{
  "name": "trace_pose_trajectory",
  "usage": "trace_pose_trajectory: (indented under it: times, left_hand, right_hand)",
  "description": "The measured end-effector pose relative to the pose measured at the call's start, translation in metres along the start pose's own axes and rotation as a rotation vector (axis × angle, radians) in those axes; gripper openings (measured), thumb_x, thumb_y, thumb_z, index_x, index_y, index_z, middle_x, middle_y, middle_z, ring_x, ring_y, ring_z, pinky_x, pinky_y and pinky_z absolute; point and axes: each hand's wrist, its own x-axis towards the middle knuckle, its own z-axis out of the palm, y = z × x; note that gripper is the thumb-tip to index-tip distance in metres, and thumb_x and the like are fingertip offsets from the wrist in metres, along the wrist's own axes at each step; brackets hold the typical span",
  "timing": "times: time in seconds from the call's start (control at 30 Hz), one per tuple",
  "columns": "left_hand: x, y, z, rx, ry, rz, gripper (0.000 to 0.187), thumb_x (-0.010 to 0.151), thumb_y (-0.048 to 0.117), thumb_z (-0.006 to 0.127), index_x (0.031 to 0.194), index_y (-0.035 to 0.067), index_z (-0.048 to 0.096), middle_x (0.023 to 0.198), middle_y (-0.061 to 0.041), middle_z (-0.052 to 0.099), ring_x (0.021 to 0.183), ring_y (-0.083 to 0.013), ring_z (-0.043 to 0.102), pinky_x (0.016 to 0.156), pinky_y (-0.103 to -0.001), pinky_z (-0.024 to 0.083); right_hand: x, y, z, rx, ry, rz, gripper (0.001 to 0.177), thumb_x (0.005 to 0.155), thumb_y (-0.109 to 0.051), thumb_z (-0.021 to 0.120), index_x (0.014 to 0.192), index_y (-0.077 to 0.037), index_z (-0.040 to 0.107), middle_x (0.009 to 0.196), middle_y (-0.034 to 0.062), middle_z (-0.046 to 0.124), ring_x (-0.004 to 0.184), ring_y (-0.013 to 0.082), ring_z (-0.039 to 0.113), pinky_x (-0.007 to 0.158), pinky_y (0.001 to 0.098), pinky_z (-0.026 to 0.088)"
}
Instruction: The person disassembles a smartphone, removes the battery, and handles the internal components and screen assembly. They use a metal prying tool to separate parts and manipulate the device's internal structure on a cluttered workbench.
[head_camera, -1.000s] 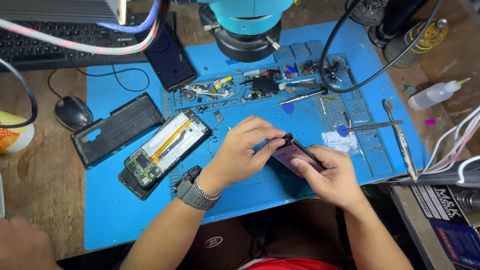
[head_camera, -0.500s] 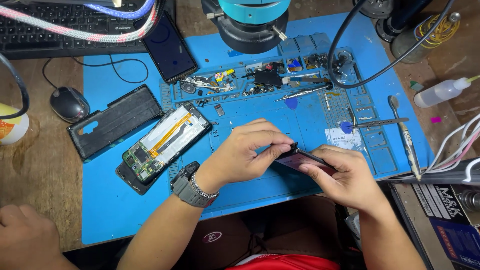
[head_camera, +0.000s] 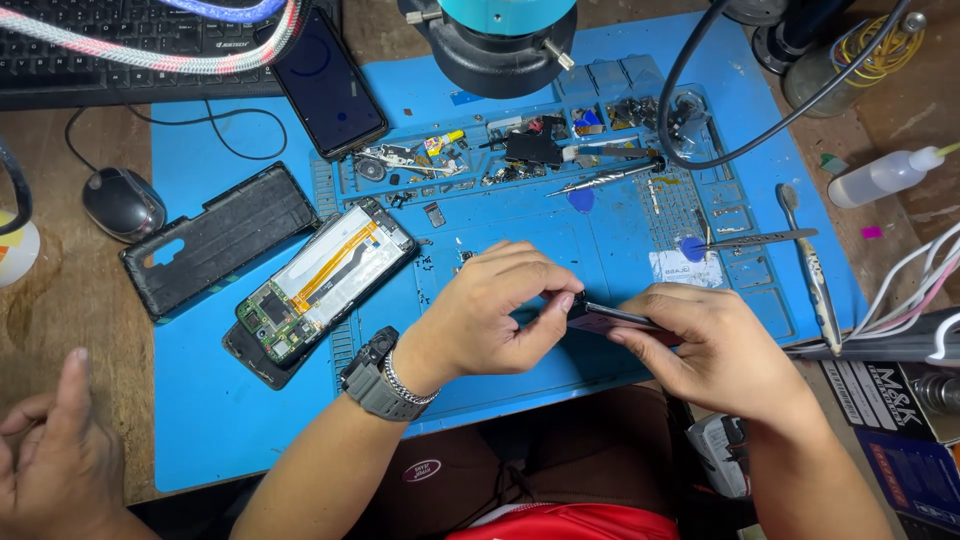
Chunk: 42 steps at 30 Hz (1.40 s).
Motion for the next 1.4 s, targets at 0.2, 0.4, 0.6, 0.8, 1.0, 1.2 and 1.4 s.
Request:
trace_pose_trajectory:
  times: [0.2,0.4,0.6,0.8,1.0,1.2,1.4]
  left_hand:
    - [-0.008,-0.011,0.001,0.024,-0.030,0.034,0.021,0.098,0.003,0.070,0.116,0.013,0.068,0.094,-0.002,0.074,0.081,-0.0206,0.066,0.082,-0.034,0.050]
    - [-0.011,-0.020,0.007,-0.078,-0.019,0.048,0.021,0.098,0.004,0.076,0.116,0.013,0.071,0.095,-0.003,0.076,0.080,-0.0212,0.069,0.082,-0.035,0.052]
    - [-0.013,-0.013,0.013,-0.135,0.049,-0.062,0.010,0.102,0.013,0.068,0.111,0.010,0.071,0.100,-0.004,0.077,0.086,-0.0228,0.074,0.089,-0.035,0.059]
    - [-0.017,-0.014,0.019,-0.154,0.030,-0.199,0.015,0.101,0.020,0.064,0.114,0.014,0.068,0.103,0.001,0.075,0.086,-0.0163,0.070,0.089,-0.031,0.060]
    - [-0.013,-0.014,0.018,-0.037,0.137,-0.133,0.005,0.103,0.012,0.055,0.105,0.009,0.059,0.088,-0.005,0.063,0.083,-0.0241,0.060,0.082,-0.036,0.053]
    - [-0.011,-0.011,0.012,0.040,0.097,-0.076,0.011,0.107,0.005,0.044,0.103,0.001,0.054,0.094,-0.013,0.059,0.087,-0.0311,0.057,0.085,-0.040,0.050]
    - [-0.002,0.000,0.001,-0.071,0.056,-0.098,0.013,0.107,0.008,0.043,0.105,0.003,0.054,0.097,-0.013,0.058,0.091,-0.0303,0.056,0.090,-0.040,0.048]
  right_hand:
    - [-0.001,0.005,-0.002,-0.035,0.006,-0.019,0.013,0.092,-0.020,0.071,0.093,-0.007,0.070,0.073,0.0027,0.067,0.062,0.0199,0.059,0.059,0.0308,0.046]
    - [-0.002,0.006,-0.007,0.010,-0.008,-0.036,0.016,0.091,-0.021,0.071,0.099,-0.007,0.073,0.075,0.0015,0.071,0.063,0.0176,0.062,0.060,0.0296,0.049]
    - [-0.014,0.016,-0.003,-0.047,-0.014,-0.034,0.017,0.085,-0.021,0.075,0.097,-0.009,0.074,0.083,0.0010,0.076,0.067,0.0164,0.070,0.066,0.0296,0.053]
    - [-0.017,0.023,0.006,-0.151,0.007,0.076,0.021,0.086,-0.025,0.073,0.101,-0.010,0.078,0.092,-0.0008,0.080,0.075,0.0136,0.072,0.074,0.0265,0.053]
    - [-0.010,0.015,0.020,-0.242,0.105,0.257,0.015,0.092,-0.027,0.074,0.099,-0.015,0.078,0.067,-0.0003,0.060,0.062,0.0154,0.046,0.064,0.0300,0.041]
    - [-0.004,0.013,0.020,-0.187,0.097,0.379,0.017,0.089,-0.030,0.075,0.089,-0.014,0.078,0.062,-0.0002,0.055,0.062,0.0146,0.042,0.061,0.0298,0.041]
    - [0.001,0.004,0.017,-0.003,0.150,0.355,0.018,0.084,-0.026,0.077,0.081,-0.009,0.080,0.071,-0.0022,0.075,0.065,0.0061,0.059,0.061,0.0248,0.047]
